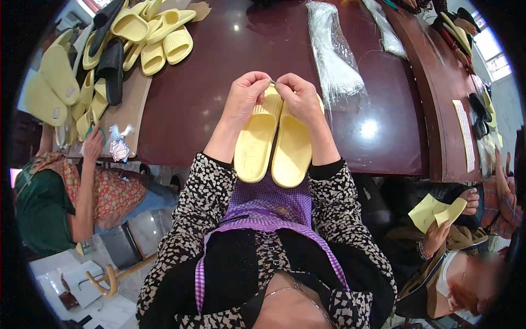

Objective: The person pairs slides together and fastens each pair using plastic ties.

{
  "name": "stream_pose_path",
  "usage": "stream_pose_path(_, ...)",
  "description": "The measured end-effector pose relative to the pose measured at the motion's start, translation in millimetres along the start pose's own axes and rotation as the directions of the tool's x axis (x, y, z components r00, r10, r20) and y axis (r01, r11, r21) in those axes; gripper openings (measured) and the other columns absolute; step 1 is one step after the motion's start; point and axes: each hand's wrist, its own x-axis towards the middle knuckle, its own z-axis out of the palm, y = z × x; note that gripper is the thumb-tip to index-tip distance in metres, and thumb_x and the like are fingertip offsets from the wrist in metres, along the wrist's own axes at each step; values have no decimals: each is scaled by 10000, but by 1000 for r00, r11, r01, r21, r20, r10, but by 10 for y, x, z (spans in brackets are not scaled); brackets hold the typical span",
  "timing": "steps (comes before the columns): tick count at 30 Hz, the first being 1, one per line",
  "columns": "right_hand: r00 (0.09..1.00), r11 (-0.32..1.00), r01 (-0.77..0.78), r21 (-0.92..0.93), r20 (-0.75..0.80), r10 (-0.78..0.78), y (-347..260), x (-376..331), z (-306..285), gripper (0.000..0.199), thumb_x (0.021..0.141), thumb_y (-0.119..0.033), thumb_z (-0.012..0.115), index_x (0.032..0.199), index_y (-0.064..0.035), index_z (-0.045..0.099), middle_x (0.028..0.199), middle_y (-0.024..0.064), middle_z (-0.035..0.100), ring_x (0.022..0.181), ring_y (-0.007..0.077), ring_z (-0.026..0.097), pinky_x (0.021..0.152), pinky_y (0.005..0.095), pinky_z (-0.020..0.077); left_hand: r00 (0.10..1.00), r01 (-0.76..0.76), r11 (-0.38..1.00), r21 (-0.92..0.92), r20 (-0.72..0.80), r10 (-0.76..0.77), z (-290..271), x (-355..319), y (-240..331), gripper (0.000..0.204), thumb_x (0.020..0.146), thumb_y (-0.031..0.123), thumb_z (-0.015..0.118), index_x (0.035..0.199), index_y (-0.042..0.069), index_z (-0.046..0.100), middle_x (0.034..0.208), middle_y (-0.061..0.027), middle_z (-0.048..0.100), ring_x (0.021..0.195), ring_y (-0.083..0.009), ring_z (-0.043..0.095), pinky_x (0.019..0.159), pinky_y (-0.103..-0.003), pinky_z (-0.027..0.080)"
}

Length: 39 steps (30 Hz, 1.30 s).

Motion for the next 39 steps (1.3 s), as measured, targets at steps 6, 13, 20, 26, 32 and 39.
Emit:
stream_pose_path(6, 999, 1000, -7, -7, 33, 7, -16, -15, -28, 106, 858, -100, 591, 882, -2, 624, 695, -48, 541, 643, 27, 475, 548, 194, 369, 998, 47, 999, 22, 40, -48, 0, -23, 13, 46, 861, 63, 627, 905, 58, 641, 717, 39, 583, 569, -28, 488, 524, -167, 399)
stream_pose_path(13, 943, 937, 290, -193, -108, -314, 69, 68, -9, 103, 844, -89, 617, 880, 5, 635, 700, 15, 599, 645, 81, 545, 588, 211, 426, 1000, -6, 1000, 23, -26, 6, 48, -47, 23, 92, 863, 73, 621, 947, 46, 644, 752, 24, 602, 599, -44, 513, 551, -180, 413)
stream_pose_path(20, 879, 897, 234, -376, -312, -360, -328, -552, -211, 126, 833, -114, 642, 888, -2, 656, 768, 112, 655, 675, 216, 625, 642, 298, 493, 918, -188, 962, 198, -313, 244, -267, -264, 25, 187, 878, 70, 584, 1053, 10, 617, 882, -23, 627, 705, -83, 564, 635, -213, 459)
stream_pose_path(26, 999, 798, -40, -601, -35, 24, -349, -975, 5, 221, 850, -232, 626, 848, -11, 634, 747, 165, 642, 690, 294, 642, 616, 387, 500, 901, -126, 880, 458, -319, 295, -521, -461, -318, 186, 902, 76, 552, 1059, -14, 594, 893, -31, 613, 745, -73, 559, 661, -205, 462)
stream_pose_path(32, 987, 629, -146, -764, -66, 148, -198, -782, 228, 256, 848, -255, 614, 758, -17, 581, 693, 173, 630, 633, 316, 634, 580, 423, 498, 915, -187, 901, 390, -264, 305, -536, -484, -349, 162, 899, 64, 549, 1031, -17, 596, 834, -6, 605, 705, -60, 543, 632, -204, 464)
stream_pose_path(39, 957, 578, -232, -782, -291, -8, -387, -826, -104, 152, 819, -171, 588, 781, -24, 575, 681, 181, 621, 621, 363, 620, 576, 438, 501, 918, -157, 933, 324, -300, 259, -605, -507, -317, 177, 919, 79, 538, 1067, -5, 584, 841, -10, 603, 698, -53, 538, 633, -194, 452)
